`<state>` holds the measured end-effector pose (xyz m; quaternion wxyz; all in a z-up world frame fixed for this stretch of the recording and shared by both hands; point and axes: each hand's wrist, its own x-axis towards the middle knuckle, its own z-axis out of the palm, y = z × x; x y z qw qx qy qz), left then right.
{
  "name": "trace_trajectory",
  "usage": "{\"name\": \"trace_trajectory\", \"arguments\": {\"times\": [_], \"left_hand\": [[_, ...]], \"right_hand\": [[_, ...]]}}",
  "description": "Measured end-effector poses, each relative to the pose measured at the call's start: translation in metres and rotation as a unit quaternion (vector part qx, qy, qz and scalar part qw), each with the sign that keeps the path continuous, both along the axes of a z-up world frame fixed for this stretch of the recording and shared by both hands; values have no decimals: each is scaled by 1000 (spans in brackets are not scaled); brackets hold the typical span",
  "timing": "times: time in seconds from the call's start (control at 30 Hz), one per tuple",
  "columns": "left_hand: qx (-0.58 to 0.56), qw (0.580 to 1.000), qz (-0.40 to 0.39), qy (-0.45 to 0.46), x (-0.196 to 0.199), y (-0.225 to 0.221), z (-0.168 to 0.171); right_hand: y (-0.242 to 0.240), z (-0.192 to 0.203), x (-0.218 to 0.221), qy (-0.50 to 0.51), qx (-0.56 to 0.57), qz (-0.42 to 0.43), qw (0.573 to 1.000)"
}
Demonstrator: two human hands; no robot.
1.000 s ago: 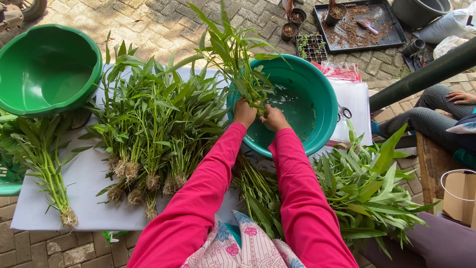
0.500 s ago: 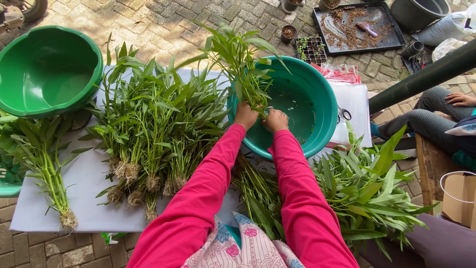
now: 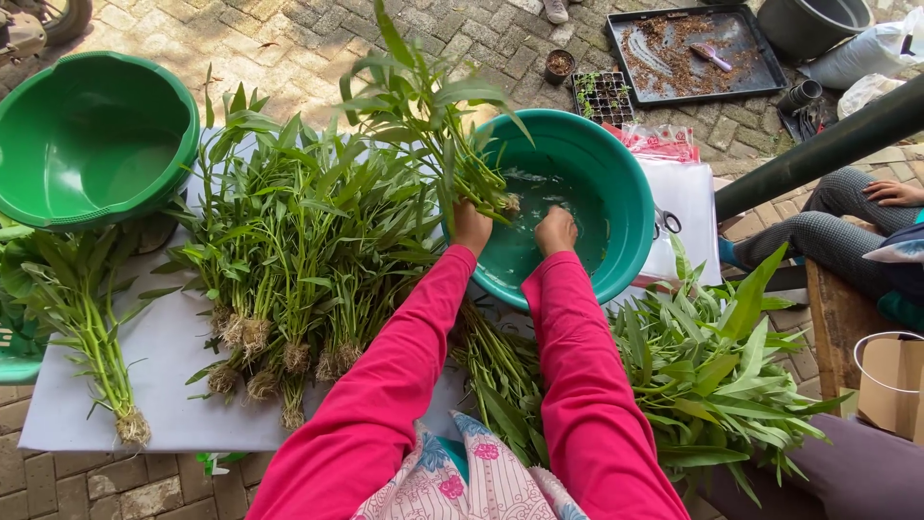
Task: Wash and sort bundles of green leafy vegetables in a basin of water.
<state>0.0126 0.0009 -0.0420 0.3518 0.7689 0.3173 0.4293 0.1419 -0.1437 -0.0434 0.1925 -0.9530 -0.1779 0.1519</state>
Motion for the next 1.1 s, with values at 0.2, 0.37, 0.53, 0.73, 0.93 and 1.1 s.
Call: {"name": "trace_trajectory", "arguments": {"times": [0.2,0.37,0.53,0.73,0.93,1.1], "left_hand": [[58,995,-76,-6,-12,-1,28],[-9,997,-59,-39,-12,-4,31],[45,997,-52,19,-16,-6,46],[18,997,-71,-5,-18,-6,45],[33,997,-66,-33,-17,-6,46],[53,987,-123,-84,-29,-8,84]], "right_hand": [[8,18,-6,-106,0,13,994],[6,5,-6,-71,22,28,997],[3,15,-10,-133,46,47,989],[4,-4,-2,-90,34,32,995],[7,35,-22,-80,126,124,981],[15,39,-31,-65,261,251,930]]}}
